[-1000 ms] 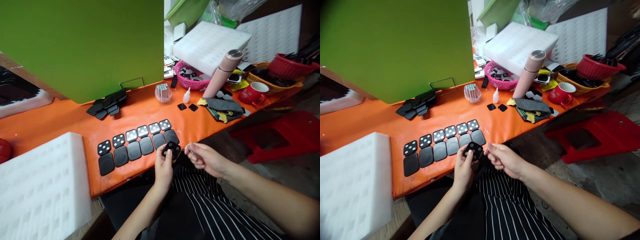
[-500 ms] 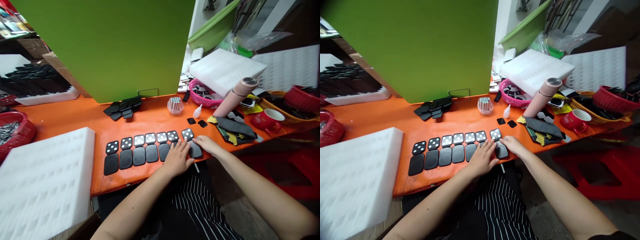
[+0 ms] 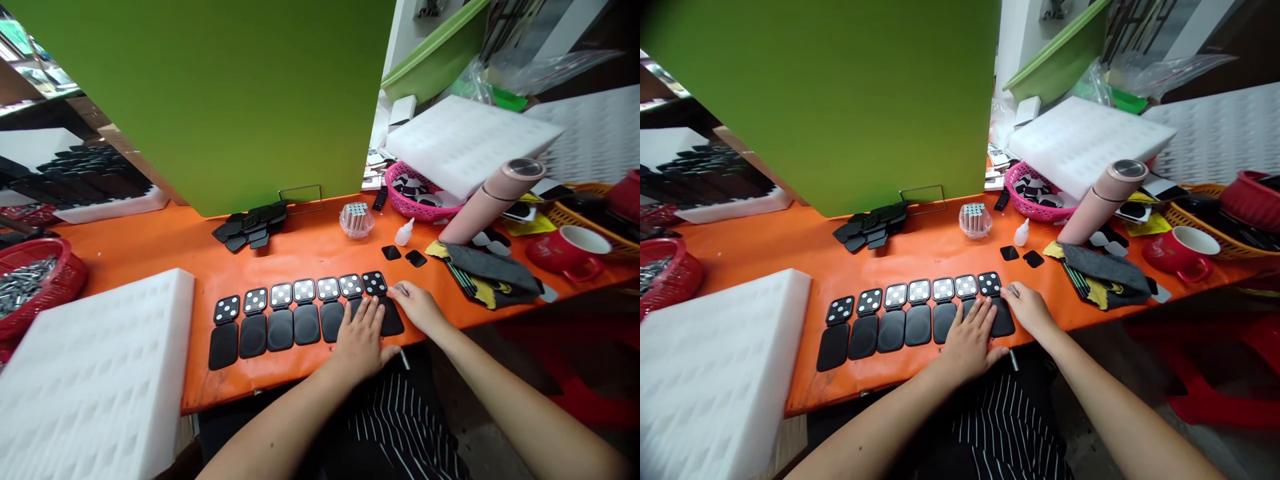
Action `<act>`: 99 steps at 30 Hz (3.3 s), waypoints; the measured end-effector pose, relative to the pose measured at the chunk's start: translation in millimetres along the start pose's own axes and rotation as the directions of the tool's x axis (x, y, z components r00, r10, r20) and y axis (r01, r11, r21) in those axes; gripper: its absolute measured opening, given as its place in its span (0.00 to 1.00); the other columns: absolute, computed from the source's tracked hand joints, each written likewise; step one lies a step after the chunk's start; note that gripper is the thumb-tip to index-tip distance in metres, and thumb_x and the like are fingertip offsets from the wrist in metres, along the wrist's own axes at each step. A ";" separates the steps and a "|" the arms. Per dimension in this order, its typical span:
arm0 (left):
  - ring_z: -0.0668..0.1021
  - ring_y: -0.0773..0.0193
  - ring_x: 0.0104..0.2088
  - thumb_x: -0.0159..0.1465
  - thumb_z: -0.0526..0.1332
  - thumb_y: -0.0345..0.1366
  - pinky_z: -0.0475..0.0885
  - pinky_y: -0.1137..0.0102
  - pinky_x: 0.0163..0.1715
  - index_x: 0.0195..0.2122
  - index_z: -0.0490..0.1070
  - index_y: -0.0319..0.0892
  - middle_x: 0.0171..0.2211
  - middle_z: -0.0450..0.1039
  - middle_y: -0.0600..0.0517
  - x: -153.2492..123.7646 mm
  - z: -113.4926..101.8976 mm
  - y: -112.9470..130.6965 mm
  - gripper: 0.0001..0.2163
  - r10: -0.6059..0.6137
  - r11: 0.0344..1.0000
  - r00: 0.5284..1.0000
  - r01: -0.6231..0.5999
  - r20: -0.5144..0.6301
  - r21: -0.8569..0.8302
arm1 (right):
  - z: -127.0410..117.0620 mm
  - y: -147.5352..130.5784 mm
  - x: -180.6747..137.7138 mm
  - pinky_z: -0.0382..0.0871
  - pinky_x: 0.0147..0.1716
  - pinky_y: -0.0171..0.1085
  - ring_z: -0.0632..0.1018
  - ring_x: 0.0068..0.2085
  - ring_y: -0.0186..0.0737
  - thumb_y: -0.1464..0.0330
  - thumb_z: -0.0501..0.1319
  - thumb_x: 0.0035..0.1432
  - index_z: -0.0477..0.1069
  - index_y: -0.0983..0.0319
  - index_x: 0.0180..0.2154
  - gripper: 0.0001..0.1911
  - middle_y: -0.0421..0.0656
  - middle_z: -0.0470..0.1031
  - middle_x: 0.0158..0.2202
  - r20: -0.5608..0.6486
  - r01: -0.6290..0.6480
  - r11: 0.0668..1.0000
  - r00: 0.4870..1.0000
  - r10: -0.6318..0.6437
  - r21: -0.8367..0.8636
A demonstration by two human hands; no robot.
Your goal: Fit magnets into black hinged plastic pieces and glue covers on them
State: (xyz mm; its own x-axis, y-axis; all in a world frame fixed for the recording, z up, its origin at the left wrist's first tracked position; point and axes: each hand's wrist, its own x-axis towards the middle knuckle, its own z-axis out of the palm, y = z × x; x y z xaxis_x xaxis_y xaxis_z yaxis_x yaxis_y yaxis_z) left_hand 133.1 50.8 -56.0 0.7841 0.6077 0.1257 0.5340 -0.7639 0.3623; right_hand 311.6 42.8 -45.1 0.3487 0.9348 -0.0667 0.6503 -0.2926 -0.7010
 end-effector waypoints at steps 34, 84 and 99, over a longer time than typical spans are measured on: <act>0.44 0.42 0.61 0.51 0.56 0.54 0.46 0.40 0.51 0.61 0.43 0.52 0.64 0.37 0.47 110.8 -153.0 -281.6 0.38 -0.699 0.661 0.705 0.700 -0.120 0.269 | -0.5 31.7 1.3 0.68 0.25 0.36 0.76 0.33 0.49 0.51 0.53 0.51 0.68 0.57 0.28 0.18 0.44 0.76 0.30 -0.251 -0.192 0.981 0.948 0.194 0.033; 0.56 0.42 0.58 0.55 0.58 0.40 0.57 0.53 0.52 0.57 0.55 0.39 0.60 0.49 0.39 40.6 -155.7 -300.6 0.29 -0.822 0.543 0.531 0.840 -0.207 0.000 | -2.1 35.7 5.2 0.68 0.25 0.41 0.76 0.32 0.53 0.50 0.54 0.45 0.68 0.56 0.28 0.18 0.46 0.76 0.33 -0.194 -0.297 0.955 0.936 0.293 0.009; 0.75 0.59 0.40 0.58 0.51 0.46 0.69 0.65 0.40 0.41 0.65 0.41 0.36 0.72 0.49 -28.4 -200.8 -230.8 0.16 -0.866 0.496 0.134 0.336 -0.481 -0.800 | 5.4 47.2 1.2 0.68 0.33 0.44 0.74 0.33 0.47 0.53 0.49 0.55 0.66 0.64 0.45 0.24 0.49 0.72 0.34 -0.405 -0.167 0.961 0.881 0.246 0.220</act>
State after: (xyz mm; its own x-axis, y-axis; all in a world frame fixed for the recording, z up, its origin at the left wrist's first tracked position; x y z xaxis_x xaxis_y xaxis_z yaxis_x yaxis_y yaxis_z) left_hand -75.9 253.5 42.2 -0.5098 0.8476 0.1470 0.2756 -0.0009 0.9613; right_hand 339.1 31.2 -82.1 0.7403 0.6699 0.0567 0.4186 -0.3934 -0.8186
